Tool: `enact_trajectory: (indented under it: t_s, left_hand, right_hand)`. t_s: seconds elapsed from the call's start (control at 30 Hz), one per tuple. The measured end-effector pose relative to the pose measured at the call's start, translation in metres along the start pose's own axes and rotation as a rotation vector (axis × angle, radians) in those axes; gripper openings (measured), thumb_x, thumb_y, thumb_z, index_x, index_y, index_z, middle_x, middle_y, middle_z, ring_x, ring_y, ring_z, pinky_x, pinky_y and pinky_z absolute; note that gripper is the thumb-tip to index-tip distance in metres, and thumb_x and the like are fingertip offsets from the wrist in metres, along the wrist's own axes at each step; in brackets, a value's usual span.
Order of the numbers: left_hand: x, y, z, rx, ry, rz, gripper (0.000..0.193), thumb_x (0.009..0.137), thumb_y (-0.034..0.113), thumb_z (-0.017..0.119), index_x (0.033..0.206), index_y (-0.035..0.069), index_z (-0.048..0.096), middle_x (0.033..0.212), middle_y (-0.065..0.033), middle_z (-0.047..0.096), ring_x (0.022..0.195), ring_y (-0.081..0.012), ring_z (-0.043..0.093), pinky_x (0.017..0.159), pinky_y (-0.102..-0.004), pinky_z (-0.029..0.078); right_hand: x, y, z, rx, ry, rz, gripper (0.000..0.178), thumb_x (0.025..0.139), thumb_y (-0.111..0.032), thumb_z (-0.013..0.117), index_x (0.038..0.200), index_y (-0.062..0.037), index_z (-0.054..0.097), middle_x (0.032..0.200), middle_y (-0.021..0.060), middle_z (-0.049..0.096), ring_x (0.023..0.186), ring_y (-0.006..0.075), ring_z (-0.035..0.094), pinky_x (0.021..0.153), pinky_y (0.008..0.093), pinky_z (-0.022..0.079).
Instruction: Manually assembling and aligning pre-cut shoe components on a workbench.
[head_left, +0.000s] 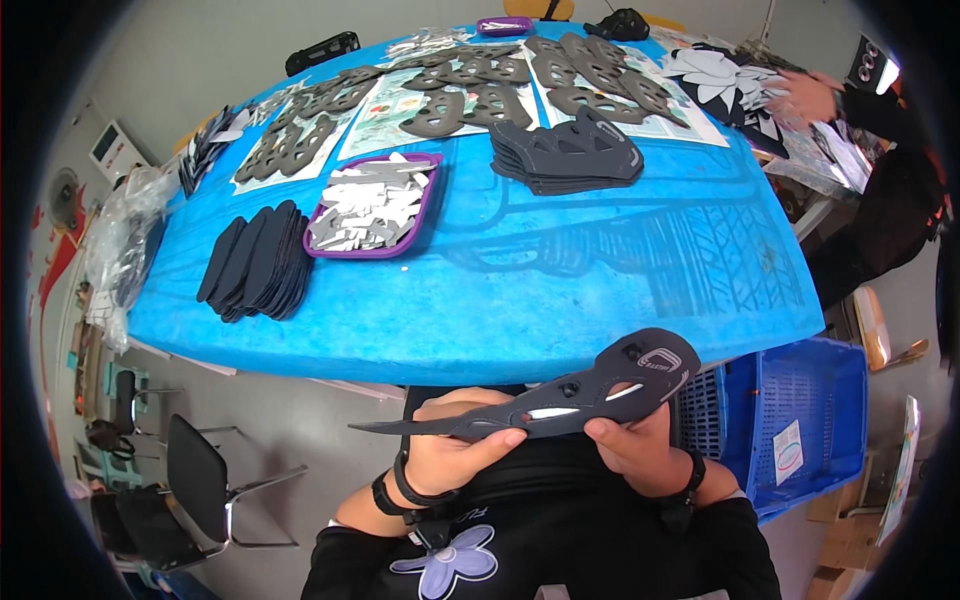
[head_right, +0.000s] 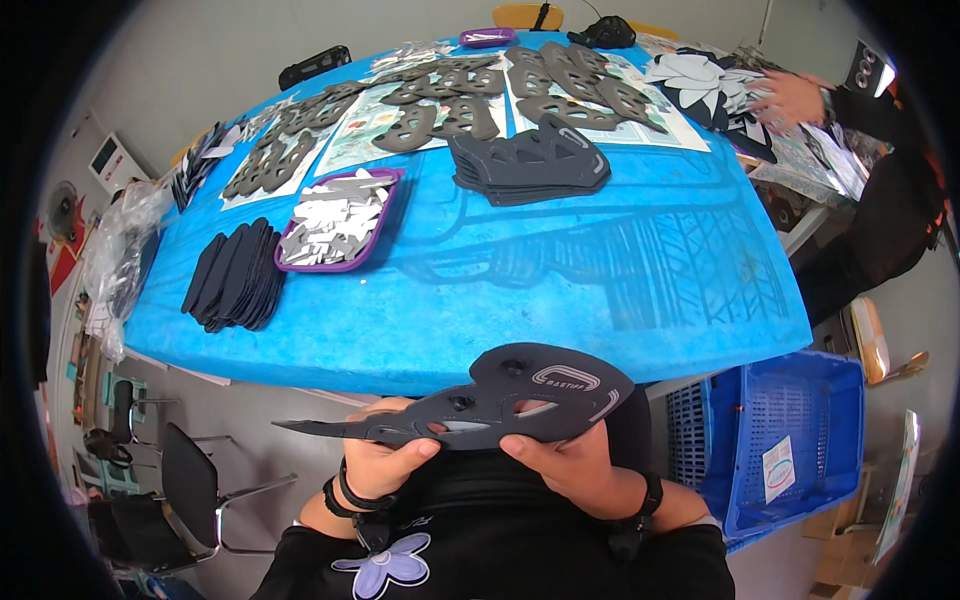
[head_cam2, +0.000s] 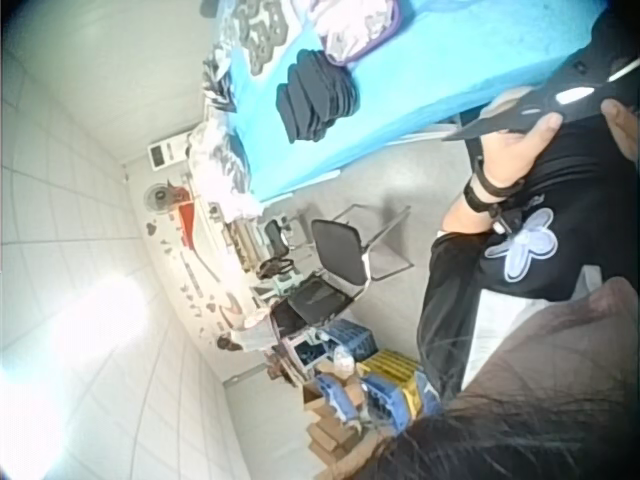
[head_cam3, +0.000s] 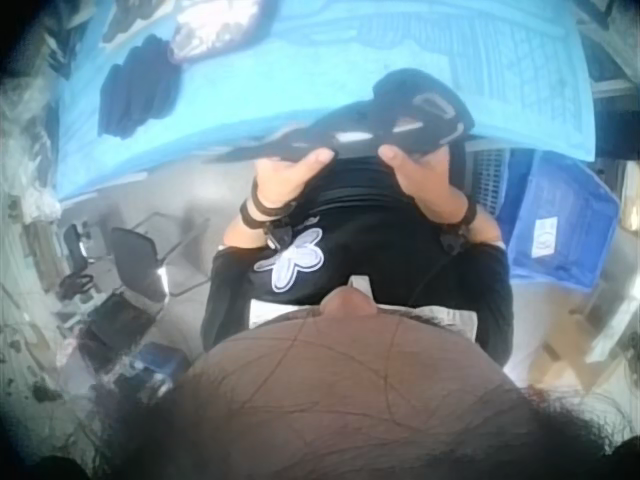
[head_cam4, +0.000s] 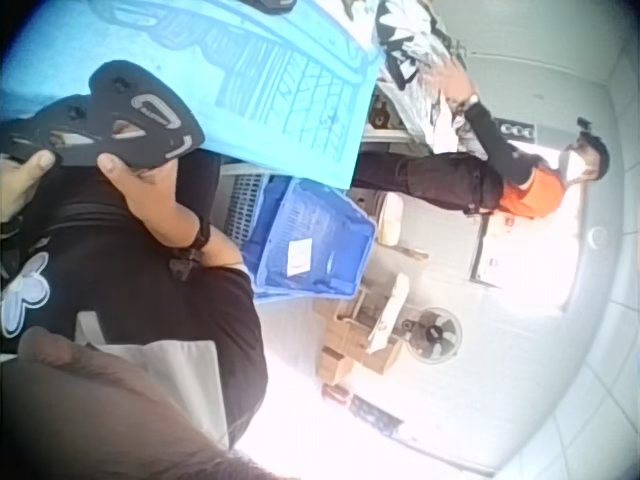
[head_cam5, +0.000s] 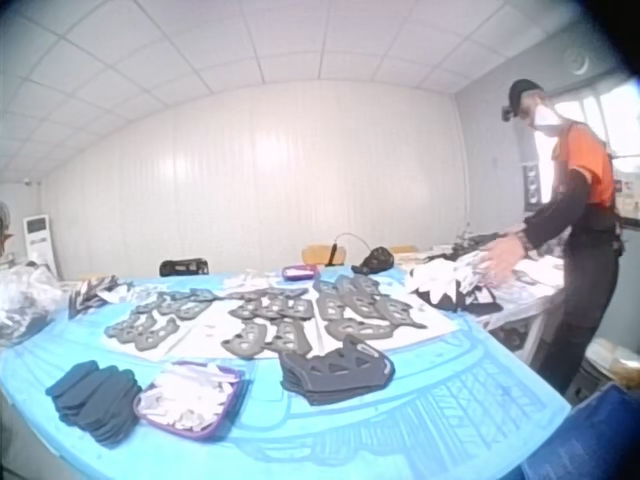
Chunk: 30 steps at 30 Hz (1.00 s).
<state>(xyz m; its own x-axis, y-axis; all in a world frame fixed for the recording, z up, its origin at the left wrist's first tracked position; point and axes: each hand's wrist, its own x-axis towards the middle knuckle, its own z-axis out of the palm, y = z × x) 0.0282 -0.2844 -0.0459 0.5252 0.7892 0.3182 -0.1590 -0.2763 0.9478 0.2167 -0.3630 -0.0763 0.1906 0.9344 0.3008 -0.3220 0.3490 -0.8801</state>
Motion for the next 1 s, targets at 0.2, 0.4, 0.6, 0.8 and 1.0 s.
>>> enact_trajectory:
  t_s: [0.2,0.4,0.6,0.8,1.0]
  left_hand:
    - [-0.004,-0.004,0.009,-0.102,0.103,-0.075,0.02,0.073,0.007,0.072,0.088,-0.005,0.064,0.085,-0.0122,0.064,0.074,-0.0156,0.061,0.066,-0.0251,0.047]
    - [-0.001,-0.003,0.015,-0.154,0.212,-0.128,0.017,0.071,0.002,0.073,0.085,-0.002,0.064,0.086,-0.0068,0.062,0.077,-0.0116,0.058,0.066,-0.0244,0.045]
    - [-0.002,-0.013,0.015,-0.218,0.183,-0.093,0.015,0.071,-0.001,0.072,0.083,-0.002,0.063,0.085,-0.0053,0.062,0.076,-0.0103,0.057,0.067,-0.0234,0.044]
    - [0.0,-0.006,0.015,-0.288,0.201,-0.127,0.013,0.073,-0.003,0.07,0.084,-0.001,0.063,0.085,-0.0046,0.062,0.077,-0.0097,0.056,0.068,-0.0235,0.044]
    - [0.001,-0.007,0.012,-0.308,0.196,-0.151,0.014,0.073,-0.002,0.07,0.085,-0.001,0.063,0.084,-0.0034,0.062,0.076,-0.0092,0.056,0.069,-0.023,0.044]
  right_hand:
    - [0.002,0.008,0.016,0.296,0.157,-0.023,0.029,0.074,0.009,0.064,0.101,0.0009,0.056,0.1,0.0063,0.059,0.09,0.0113,0.055,0.077,0.0243,0.043]
    - [0.002,0.008,0.017,0.278,0.225,-0.016,0.029,0.074,0.009,0.064,0.101,0.0008,0.056,0.1,0.0065,0.058,0.093,0.0119,0.055,0.079,0.0252,0.043]
    - [0.001,0.006,0.013,0.122,0.247,-0.108,0.028,0.075,0.006,0.065,0.101,0.0014,0.056,0.099,0.0055,0.058,0.089,0.011,0.055,0.077,0.0246,0.044]
    - [0.0,0.009,0.019,0.123,0.275,-0.081,0.027,0.076,0.003,0.066,0.101,0.0012,0.055,0.099,0.0045,0.058,0.089,0.0098,0.055,0.076,0.0237,0.045]
    - [-0.001,0.014,0.017,0.049,0.28,-0.1,0.026,0.075,0.001,0.068,0.099,-0.0002,0.056,0.099,0.0052,0.058,0.09,0.0098,0.054,0.076,0.0241,0.045]
